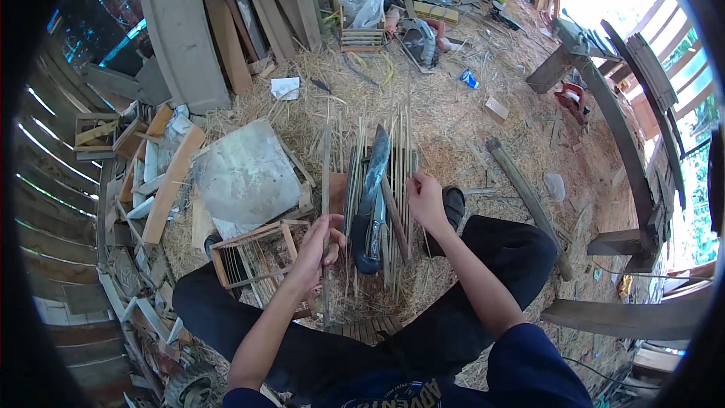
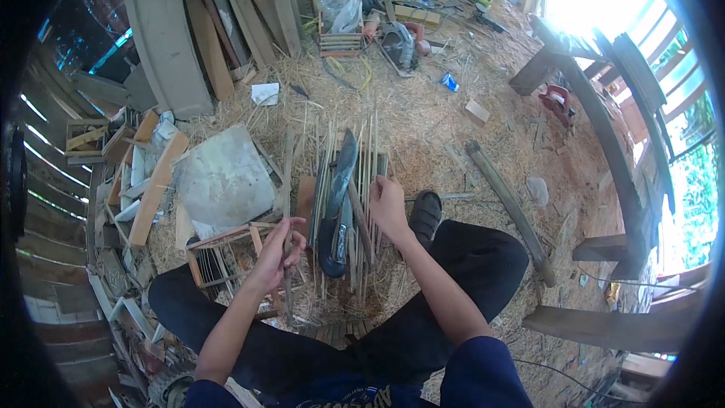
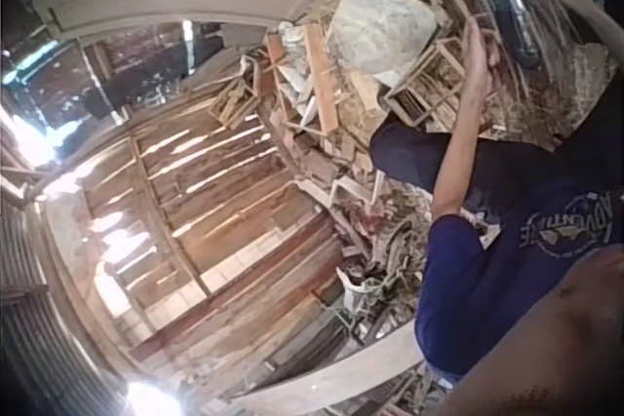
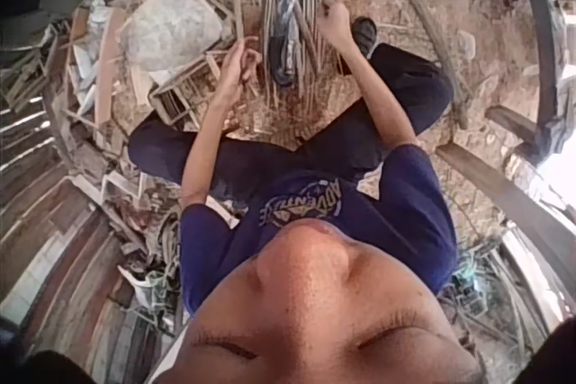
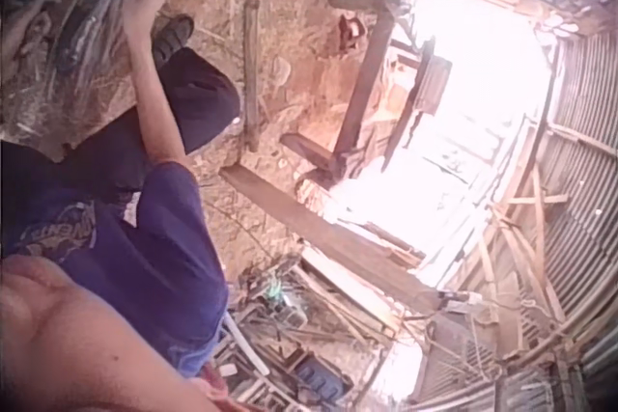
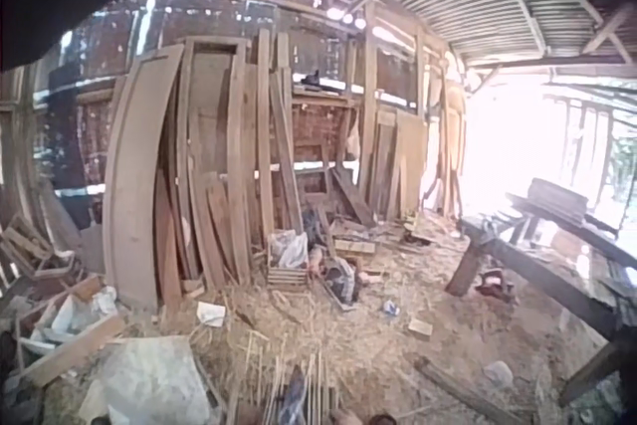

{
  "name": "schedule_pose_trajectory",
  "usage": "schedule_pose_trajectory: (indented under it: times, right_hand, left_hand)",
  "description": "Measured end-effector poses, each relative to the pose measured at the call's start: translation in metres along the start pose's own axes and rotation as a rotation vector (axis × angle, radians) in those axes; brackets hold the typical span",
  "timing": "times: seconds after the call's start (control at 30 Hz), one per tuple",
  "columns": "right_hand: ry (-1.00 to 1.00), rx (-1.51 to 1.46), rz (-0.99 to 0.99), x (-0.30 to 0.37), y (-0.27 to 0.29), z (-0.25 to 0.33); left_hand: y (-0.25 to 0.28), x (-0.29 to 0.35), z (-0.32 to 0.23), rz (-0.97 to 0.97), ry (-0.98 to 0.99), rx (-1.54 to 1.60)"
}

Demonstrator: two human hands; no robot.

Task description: The person constructs a wooden birdcage-like structure by hand, using a hammer to drive small nails and a machete-like blade to shave or trim wooden slats.

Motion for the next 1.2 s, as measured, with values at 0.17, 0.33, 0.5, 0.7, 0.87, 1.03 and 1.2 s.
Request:
schedule_pose_trajectory:
  times: [0.17, 0.33, 0.5, 0.7, 0.87, 1.03, 1.2]
  right_hand:
    - [0.149, 0.364, 0.123, -0.005, -0.006, -0.016]
    - [0.147, 0.359, 0.102, -0.003, -0.01, -0.017]
    - [0.164, 0.394, 0.201, 0.005, -0.015, -0.018]
    - [0.125, 0.52, 0.376, 0.009, -0.01, 0.0]
    - [0.223, 0.714, 0.334, 0.017, -0.014, 0.026]
    - [0.361, 0.614, 0.435, 0.046, -0.026, 0.065]
    - [0.131, 0.043, 0.721, 0.058, -0.046, 0.097]
  left_hand:
    - [0.002, 0.001, 0.001, 0.001, -0.023, -0.037]
    - [0.005, 0.007, -0.003, 0.0, -0.037, -0.1]
    - [0.01, 0.008, -0.003, -0.013, -0.035, -0.069]
    - [0.008, 0.008, -0.003, -0.086, -0.079, -0.014]
    - [0.012, 0.005, -0.003, -0.135, -0.1, 0.069]
    - [0.018, 0.002, 0.0, -0.156, -0.151, 0.128]
    - [0.014, 0.008, -0.009, -0.109, -0.203, 0.049]
Point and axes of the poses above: each hand's wrist, its own x-axis away from the middle knuckle, its own y-axis out of the back of the hand, z = x × y, the point moved 2 cm from there along -x, towards the middle knuckle
